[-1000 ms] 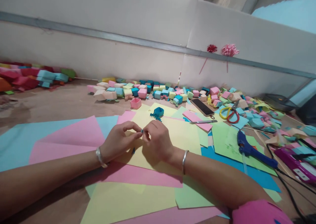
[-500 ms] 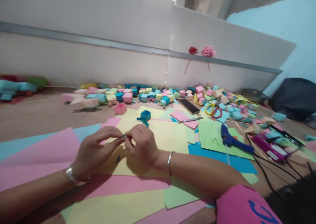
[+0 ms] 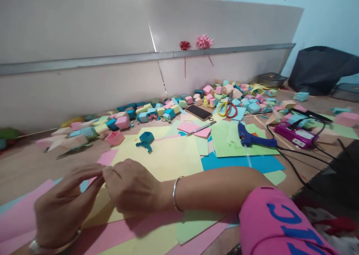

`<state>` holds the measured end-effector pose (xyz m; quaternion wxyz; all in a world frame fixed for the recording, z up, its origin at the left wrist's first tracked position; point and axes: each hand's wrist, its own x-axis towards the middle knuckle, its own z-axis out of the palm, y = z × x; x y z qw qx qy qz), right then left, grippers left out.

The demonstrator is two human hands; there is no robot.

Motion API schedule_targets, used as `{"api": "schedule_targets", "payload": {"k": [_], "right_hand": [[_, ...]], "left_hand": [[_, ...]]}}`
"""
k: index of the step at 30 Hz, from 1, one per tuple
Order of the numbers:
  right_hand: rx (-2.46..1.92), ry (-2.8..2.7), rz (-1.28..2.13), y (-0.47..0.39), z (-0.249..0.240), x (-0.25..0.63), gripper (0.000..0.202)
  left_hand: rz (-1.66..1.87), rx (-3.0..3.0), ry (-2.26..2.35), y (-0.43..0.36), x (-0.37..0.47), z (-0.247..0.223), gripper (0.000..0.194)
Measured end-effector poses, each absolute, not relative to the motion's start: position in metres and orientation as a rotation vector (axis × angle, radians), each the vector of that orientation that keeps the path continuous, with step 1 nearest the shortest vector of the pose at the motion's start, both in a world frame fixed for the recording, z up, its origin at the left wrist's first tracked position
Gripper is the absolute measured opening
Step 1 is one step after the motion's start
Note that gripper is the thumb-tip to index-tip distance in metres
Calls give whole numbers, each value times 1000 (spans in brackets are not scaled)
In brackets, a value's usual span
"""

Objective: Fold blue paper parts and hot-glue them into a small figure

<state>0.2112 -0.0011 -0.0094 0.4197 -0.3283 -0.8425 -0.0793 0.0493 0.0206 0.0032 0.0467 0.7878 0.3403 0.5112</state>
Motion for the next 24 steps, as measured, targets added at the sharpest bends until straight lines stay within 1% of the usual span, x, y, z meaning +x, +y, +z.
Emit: {"api": "schedule_targets", "payload": {"k": [4, 6, 10, 12, 14, 15, 17, 19, 21, 22, 24], "right_hand": [[-784, -2075, -103, -8, -16, 207, 47], [-763, -2055, -17, -9, -19, 205, 51], [-713, -1988, 164, -7, -23, 203, 43], [-691, -1972, 194, -3, -23, 205, 39], [-703, -1943, 188, 2, -22, 209, 38], [-733, -1913, 183, 5, -21, 211, 37], [-815, -1834, 178, 10, -18, 217, 34], [-879, -1777, 204, 13, -13, 221, 35], [-894, -1762, 262, 14, -10, 223, 36], [-892, -1765, 294, 14, -9, 223, 33], [-883, -1777, 354, 14, -8, 222, 17]], "left_hand": [[1554, 2414, 1050, 21, 45, 0, 12], [1558, 2404, 1057, 20, 43, -2, 13], [1551, 2383, 1030, 19, 42, -2, 15], [1536, 2358, 1059, 20, 42, -1, 11], [1460, 2286, 1165, 22, 44, 0, 3], [1396, 2226, 1223, 23, 46, 0, 4], [1292, 2091, 1270, 26, 49, 1, 12], [1257, 2020, 1248, 27, 52, 2, 16], [1261, 2022, 1217, 26, 55, 3, 16], [1260, 2041, 1199, 25, 56, 3, 15], [1228, 2085, 1151, 24, 57, 4, 14]]}}
